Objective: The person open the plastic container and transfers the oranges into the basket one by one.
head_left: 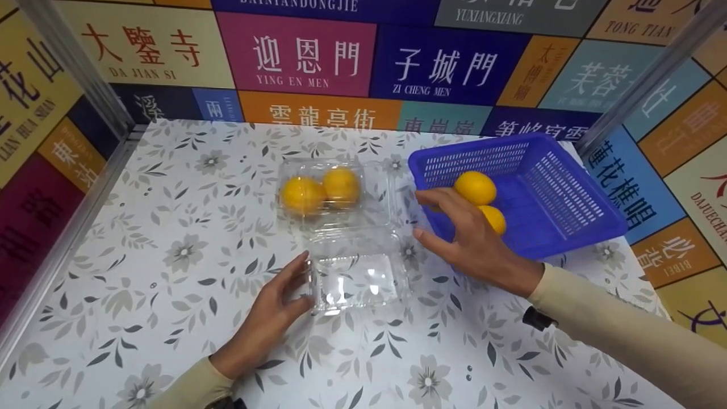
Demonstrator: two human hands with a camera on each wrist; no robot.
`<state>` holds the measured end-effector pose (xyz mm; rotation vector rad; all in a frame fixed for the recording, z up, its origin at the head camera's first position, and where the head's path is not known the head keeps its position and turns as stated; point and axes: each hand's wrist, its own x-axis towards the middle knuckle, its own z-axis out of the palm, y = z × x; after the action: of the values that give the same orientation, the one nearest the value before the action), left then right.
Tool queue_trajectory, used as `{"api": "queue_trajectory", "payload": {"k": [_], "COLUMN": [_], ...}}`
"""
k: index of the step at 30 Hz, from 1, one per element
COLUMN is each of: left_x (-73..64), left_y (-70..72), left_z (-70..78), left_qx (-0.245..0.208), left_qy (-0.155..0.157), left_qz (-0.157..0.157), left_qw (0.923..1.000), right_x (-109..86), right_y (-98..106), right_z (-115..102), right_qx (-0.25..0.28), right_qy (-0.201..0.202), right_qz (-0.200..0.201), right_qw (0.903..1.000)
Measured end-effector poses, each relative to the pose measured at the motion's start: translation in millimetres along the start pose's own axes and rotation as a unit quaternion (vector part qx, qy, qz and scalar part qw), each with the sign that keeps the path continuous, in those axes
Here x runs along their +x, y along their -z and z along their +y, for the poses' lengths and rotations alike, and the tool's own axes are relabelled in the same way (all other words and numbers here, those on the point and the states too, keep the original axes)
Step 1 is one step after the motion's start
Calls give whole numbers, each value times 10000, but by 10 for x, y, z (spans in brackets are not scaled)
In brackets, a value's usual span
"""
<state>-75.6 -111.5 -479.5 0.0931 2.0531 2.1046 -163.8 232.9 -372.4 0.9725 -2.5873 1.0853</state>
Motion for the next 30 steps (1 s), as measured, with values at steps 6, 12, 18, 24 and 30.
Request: {"api": "queue_trajectory", "payload": {"k": [6, 12, 18, 24, 30], "left_x": [3, 6, 6, 5, 7], "left_y": [-10, -10, -11, -14, -7], "left_z": [7, 6, 1, 7, 6], "left_qx": [-6, 98, 135, 184, 200], "left_qy": [90, 62, 23, 58, 35], "left_qz": [-22, 35, 55, 67, 36], "left_qw": [10000, 9999, 9999, 9998, 9998], "right_x": [-96, -163, -249, -333, -392], "right_y": [-109, -196, -272, -341, -391], "right_z": [-85, -143, -193, -201, -179], "right_qx": [231, 485, 587, 224, 117], "right_qy": [376, 394, 324, 388, 285], "right_qz": [-62, -153, -388, -457, -555], "right_qw": [9990, 9979, 9970, 9979, 9980]}}
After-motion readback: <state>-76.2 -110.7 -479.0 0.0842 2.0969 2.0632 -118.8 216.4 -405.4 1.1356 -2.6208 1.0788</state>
